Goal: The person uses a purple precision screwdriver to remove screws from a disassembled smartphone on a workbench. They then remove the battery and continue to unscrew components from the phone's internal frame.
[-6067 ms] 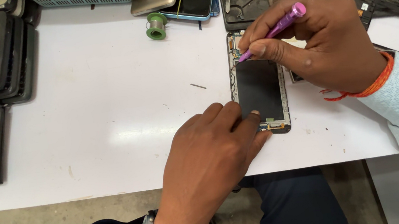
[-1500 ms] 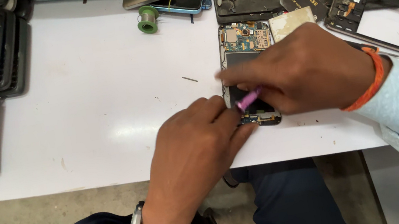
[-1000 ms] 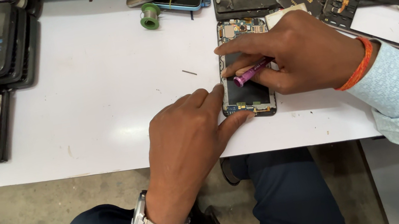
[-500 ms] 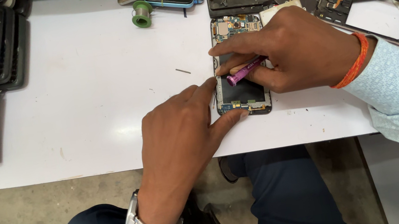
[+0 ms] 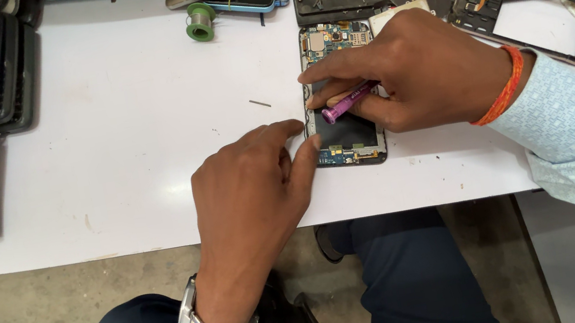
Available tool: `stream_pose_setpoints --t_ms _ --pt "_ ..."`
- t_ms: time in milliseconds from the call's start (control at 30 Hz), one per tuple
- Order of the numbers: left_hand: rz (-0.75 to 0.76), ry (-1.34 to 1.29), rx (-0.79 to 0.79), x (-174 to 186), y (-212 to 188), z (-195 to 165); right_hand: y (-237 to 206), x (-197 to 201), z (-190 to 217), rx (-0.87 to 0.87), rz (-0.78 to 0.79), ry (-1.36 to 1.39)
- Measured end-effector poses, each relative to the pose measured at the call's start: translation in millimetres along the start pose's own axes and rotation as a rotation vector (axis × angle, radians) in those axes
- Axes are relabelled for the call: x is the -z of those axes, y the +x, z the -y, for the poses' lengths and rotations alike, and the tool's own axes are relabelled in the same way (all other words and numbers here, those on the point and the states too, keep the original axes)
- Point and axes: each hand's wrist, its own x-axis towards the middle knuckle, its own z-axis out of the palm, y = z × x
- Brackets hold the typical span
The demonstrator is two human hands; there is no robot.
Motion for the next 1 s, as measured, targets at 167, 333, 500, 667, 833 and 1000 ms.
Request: stream_pose_setpoints --t_ms 167,333,500,667,833,1000 --pt "-0.017 0.016 0.031 -0.1 0.2 -0.5 0.9 0.0 0.4 0.005 -0.008 -0.005" --pt "0.083 0.000 0.133 3.5 2.0 -2.2 0.8 0.3 1.3 -0.008 0.001 0.004" --pt "0.087 -0.009 0.134 4.7 4.2 -3.2 0.6 1.1 1.8 0.007 -0.010 -0.002" --pt "0.106 -0.014 0.156 4.4 3.5 -1.2 0.7 1.2 1.9 0.015 -0.016 -0.002" --pt "-0.001 -0.017 0.031 0.5 0.7 0.1 -0.3 0.1 2.4 0.009 -0.012 -0.012" --pt "-0.069 -0.007 0.011 -2.2 1.2 -1.8 -0.8 0.3 0.8 0.037 -0.025 -0.023"
